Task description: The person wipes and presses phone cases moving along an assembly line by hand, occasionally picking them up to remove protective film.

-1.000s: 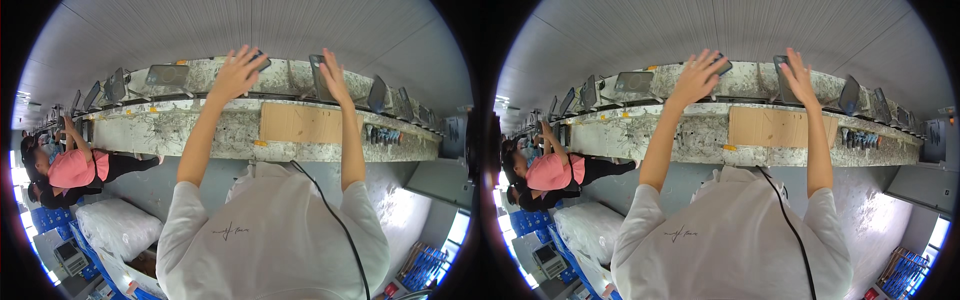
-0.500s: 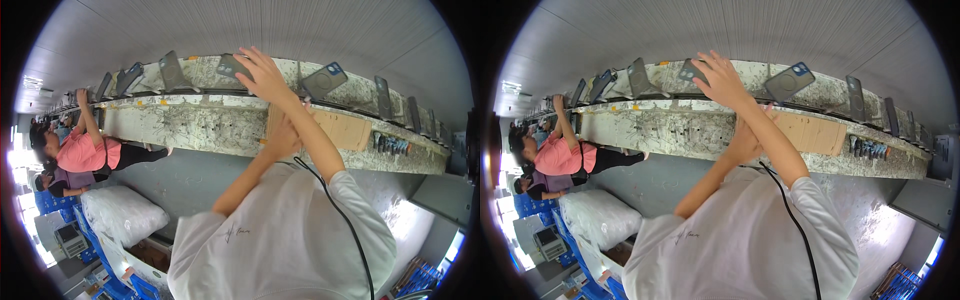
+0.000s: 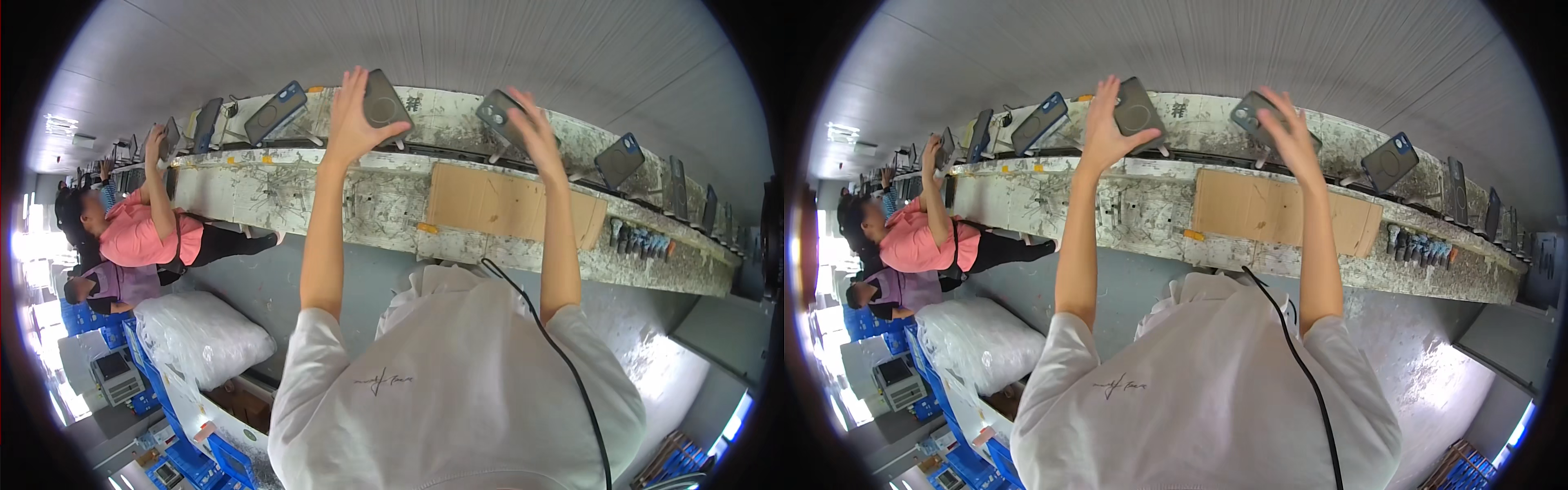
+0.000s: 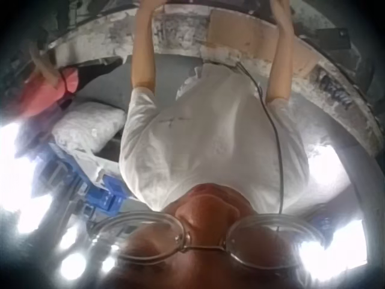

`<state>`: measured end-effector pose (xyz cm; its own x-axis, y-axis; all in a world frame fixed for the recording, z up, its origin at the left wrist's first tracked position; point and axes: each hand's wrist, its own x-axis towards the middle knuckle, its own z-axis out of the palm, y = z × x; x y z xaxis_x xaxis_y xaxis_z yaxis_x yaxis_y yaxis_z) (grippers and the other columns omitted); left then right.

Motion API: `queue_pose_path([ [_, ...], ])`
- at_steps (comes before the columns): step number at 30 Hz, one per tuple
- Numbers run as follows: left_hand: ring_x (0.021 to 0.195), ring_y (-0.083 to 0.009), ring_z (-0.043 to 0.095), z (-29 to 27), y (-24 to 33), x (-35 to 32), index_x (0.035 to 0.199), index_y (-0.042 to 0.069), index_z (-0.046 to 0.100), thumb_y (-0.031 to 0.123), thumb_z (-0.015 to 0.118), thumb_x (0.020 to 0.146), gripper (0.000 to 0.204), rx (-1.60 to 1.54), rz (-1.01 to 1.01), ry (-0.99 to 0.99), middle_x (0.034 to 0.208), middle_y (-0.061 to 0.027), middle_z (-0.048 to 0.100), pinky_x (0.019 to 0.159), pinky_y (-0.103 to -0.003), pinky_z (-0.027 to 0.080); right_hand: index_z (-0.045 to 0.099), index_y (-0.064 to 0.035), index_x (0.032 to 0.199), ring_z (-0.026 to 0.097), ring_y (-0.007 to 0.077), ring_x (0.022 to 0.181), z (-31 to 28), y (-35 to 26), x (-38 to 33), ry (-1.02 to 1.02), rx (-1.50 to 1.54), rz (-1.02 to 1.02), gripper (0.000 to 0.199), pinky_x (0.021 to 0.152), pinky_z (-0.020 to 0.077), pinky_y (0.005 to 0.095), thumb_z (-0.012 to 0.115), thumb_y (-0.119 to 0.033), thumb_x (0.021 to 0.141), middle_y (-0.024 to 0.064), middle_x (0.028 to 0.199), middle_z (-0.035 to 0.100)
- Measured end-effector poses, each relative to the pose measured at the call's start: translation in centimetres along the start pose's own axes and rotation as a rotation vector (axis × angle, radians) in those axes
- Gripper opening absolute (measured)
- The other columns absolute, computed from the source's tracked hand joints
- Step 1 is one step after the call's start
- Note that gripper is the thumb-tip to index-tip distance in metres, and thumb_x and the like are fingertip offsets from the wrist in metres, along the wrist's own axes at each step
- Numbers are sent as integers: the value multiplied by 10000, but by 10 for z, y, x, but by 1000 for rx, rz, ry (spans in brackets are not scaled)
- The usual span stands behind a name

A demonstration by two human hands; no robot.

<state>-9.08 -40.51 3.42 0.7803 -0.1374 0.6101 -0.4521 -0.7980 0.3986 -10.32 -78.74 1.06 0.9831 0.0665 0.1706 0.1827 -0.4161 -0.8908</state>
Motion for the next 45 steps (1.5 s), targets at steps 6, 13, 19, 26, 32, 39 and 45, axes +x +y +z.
queue_pose_path([
  [6, 1685, -441, 304, 74, 40, 14, 1669, -79, 420, 768, 958, 689, 1403, -31, -19, -388, 1774, -273, 390, 1351, -602, 257, 754, -136, 1475, 578, 277, 1507, -41, -40, -46, 260, 449, 5, 431, 1278, 407, 431, 665, -374, 1126, 132, 1615, 645],
  [13, 1635, -461, 372, 100, 101, -85, 1657, 11, 459, 277, 803, 988, 798, -684, -54, -256, 1768, -251, 384, 1322, -531, 322, 781, -104, 1345, 624, 352, 1445, 103, -114, -14, -86, 276, -302, 336, 1210, 473, 463, 752, -307, 1079, 126, 1449, 732],
  [19, 1124, -365, 768, -5, 31, -169, 1181, 53, 796, 38, 808, 926, 256, -650, -304, -236, 1251, -163, 796, 1022, -441, 597, 805, -190, 1361, 475, 473, 1553, 191, -69, 29, 243, -649, -501, 610, 1261, 288, 745, 840, -618, 929, 119, 1618, 612],
  [26, 1585, -416, 500, -87, -117, 6, 1538, 137, 663, 295, 856, 935, 652, -158, 191, -211, 1631, -132, 634, 1280, -592, 372, 772, -256, 1453, 387, 414, 1645, 106, -13, 11, 213, -731, -324, 691, 1329, 140, 730, 813, -680, 909, 79, 1690, 580],
  [32, 1684, -411, 327, 16, -86, 28, 1714, 272, 498, 749, 556, 1067, 806, -97, 435, -610, 1813, -99, 402, 1377, -652, 173, 671, -171, 1570, 336, 379, 1684, 76, -52, -24, 390, -360, -144, 674, 1376, 29, 654, 789, -499, 993, 77, 1725, 548],
  [39, 1717, -428, 206, 27, -16, -15, 1720, 161, 464, 471, 588, 1130, 677, -474, 266, -332, 1831, -201, 318, 1376, -646, 135, 733, -42, 1447, 505, 368, 1586, 204, -173, 13, 49, -188, -405, 459, 1283, 421, 539, 779, -231, 1031, 130, 1584, 665],
  [45, 1288, -365, 709, -83, -41, -102, 1330, 72, 773, 200, 762, 1034, 322, -946, -219, -902, 1482, -173, 705, 1020, -479, 592, 733, -210, 1501, 363, 435, 1654, 278, -168, 63, -112, -551, -483, 618, 1342, 300, 611, 861, -450, 946, 90, 1720, 534],
])
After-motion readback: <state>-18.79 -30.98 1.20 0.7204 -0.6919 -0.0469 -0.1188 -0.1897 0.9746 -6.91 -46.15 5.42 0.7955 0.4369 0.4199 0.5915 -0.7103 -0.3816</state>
